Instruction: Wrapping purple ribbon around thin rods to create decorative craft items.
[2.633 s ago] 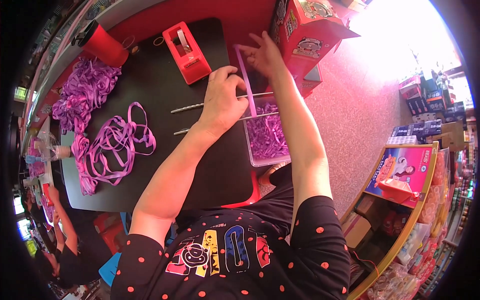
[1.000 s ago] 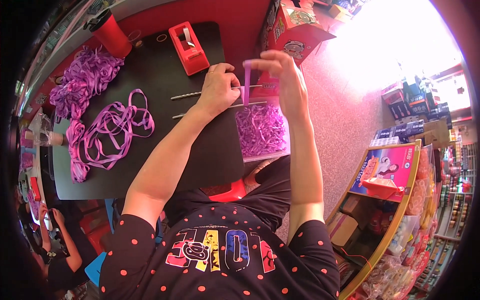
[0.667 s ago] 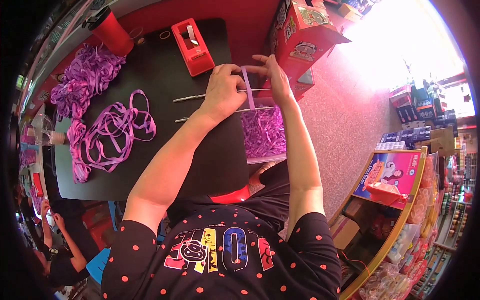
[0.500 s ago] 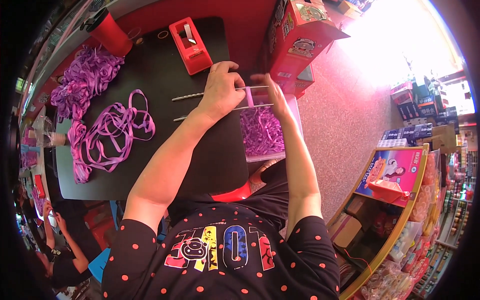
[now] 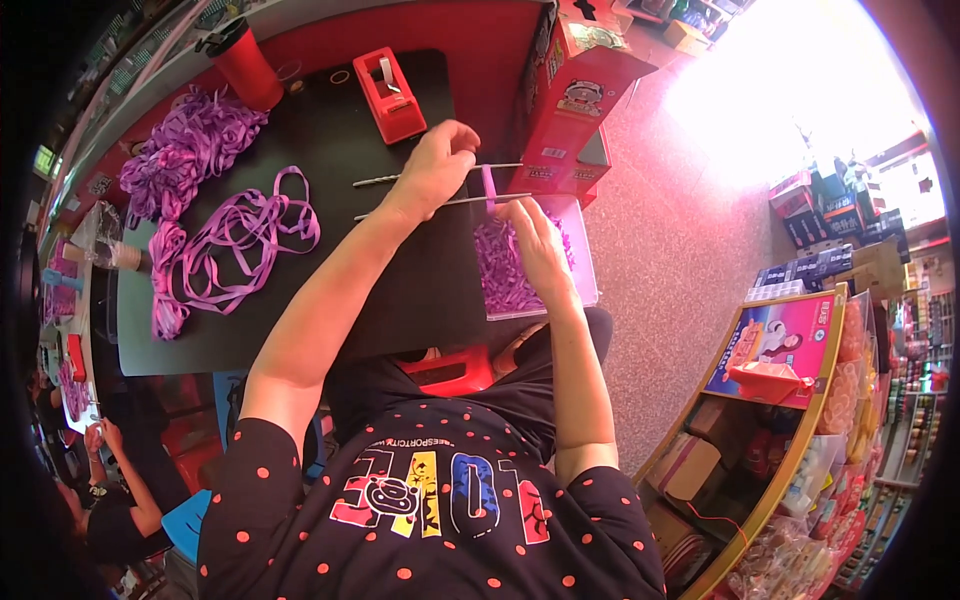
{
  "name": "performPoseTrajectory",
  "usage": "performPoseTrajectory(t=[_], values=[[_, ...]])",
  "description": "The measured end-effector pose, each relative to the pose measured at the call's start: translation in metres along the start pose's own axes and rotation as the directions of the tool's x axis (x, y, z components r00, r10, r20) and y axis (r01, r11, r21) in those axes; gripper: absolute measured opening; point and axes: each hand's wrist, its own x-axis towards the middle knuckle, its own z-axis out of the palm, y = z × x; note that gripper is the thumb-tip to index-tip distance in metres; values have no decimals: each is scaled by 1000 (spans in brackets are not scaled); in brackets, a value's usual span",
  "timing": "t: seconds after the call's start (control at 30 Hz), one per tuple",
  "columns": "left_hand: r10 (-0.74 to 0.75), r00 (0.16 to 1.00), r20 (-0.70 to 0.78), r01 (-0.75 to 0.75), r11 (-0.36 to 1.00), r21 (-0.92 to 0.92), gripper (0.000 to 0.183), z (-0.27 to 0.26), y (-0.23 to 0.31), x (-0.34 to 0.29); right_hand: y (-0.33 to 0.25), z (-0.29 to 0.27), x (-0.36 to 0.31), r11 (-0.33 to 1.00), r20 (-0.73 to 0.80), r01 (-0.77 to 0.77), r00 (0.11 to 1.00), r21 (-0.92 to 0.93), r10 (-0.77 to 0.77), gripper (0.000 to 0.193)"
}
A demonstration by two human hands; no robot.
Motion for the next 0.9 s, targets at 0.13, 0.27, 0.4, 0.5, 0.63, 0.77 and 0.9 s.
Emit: performPoseTrajectory(t=[0.13,0.27,0.4,0.5,0.63,0.77,0.9], values=[[-371,816,444,572,633,-522,16,8,20,-45,-12,-4,13,997,-3,-44,999,-69,44,37],[-352,465,812,868,1,-497,29,41,17,-101,-9,-8,30,983,-2,-165,986,-78,165,41],[-452,548,704,745,-121,-657,54,61,33,-92,-11,-10,39,952,26,-305,952,32,304,42],[-403,746,530,552,-70,-831,63,67,21,-79,-12,-12,37,923,84,-354,935,154,344,40],[-163,879,449,445,-61,-893,69,73,-6,-76,-4,-13,39,935,45,-339,941,103,336,39],[-145,898,416,398,-137,-907,69,70,-5,-80,-14,-14,36,913,50,-355,934,202,353,38],[-117,892,438,416,-170,-893,72,64,0,-82,-31,-29,40,949,-20,-303,952,88,306,32]])
